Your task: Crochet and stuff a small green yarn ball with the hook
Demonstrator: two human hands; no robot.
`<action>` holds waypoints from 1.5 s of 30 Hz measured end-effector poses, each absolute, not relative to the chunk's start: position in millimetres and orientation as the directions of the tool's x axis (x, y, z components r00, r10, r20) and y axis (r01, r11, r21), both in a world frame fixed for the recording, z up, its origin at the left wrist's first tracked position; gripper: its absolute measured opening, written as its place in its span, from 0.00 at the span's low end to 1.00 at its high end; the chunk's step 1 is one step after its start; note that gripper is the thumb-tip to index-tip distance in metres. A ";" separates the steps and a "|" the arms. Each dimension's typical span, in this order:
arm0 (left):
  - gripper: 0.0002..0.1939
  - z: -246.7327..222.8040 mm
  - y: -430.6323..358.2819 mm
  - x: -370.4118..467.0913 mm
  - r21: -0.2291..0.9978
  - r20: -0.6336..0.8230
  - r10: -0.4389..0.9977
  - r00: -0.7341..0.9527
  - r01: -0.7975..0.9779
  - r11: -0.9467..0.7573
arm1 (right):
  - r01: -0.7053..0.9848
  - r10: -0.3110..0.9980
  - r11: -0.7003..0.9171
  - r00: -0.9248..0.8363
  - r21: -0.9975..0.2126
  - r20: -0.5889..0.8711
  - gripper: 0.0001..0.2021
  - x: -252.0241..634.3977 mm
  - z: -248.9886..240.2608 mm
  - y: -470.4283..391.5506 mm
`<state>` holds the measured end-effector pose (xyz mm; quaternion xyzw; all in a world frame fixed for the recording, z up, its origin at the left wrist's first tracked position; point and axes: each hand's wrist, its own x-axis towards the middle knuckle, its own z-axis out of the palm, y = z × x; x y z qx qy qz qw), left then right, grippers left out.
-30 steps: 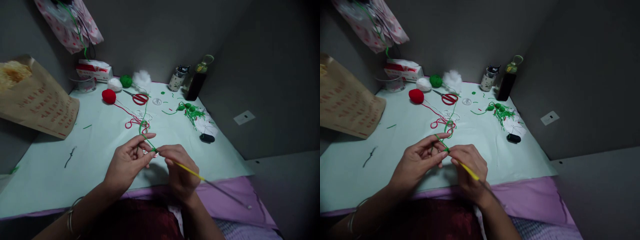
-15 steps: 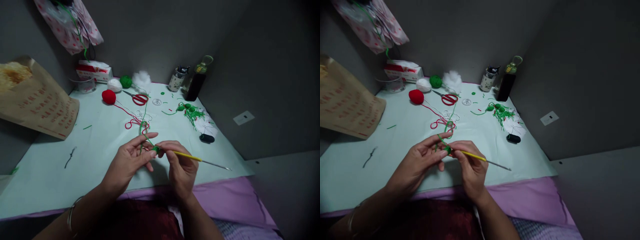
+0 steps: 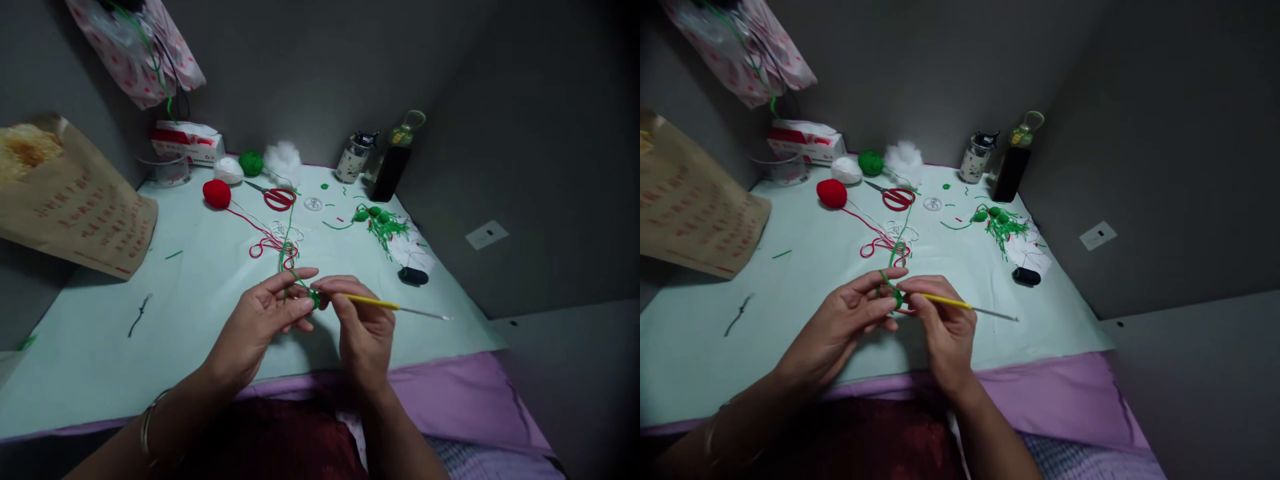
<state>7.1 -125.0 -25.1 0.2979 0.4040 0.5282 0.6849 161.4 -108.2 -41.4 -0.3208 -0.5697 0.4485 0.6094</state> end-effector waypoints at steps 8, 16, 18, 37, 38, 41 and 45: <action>0.19 -29.2 -127.9 3.8 0.875 -0.193 0.972 0.133 -0.424 0.232 | -0.371 0.953 0.226 -0.107 -0.901 0.283 0.09 167.9 -43.4 -104.5; 0.19 -19.3 -128.8 3.5 0.925 -0.174 0.985 0.014 -0.340 0.169 | 0.002 0.809 0.580 -0.116 -0.815 0.576 0.12 170.2 -41.0 -115.2; 0.19 -17.2 -130.2 5.8 0.947 -0.162 0.986 -0.044 -0.289 0.143 | 0.084 0.728 0.683 -0.166 -0.726 0.666 0.14 170.7 -42.8 -115.8; 0.25 -18.7 -127.6 6.4 0.808 -0.246 0.964 0.102 -0.527 0.263 | -0.140 0.879 0.463 -0.051 -0.875 0.473 0.10 159.8 -41.8 -108.2; 0.25 -19.7 -128.3 8.0 0.832 -0.232 0.969 0.084 -0.500 0.243 | -0.100 0.866 0.490 -0.058 -0.866 0.496 0.10 159.3 -42.4 -109.1; 0.24 -23.3 -129.4 11.1 0.842 -0.213 0.976 0.037 -0.500 0.203 | 0.137 0.761 0.649 -0.107 -0.749 0.640 0.14 160.4 -45.2 -113.7; 0.21 -24.4 -127.2 8.0 0.686 -0.305 0.935 0.181 -0.640 0.348 | 0.324 0.651 0.748 -0.186 -0.579 0.736 0.17 164.7 -46.2 -114.7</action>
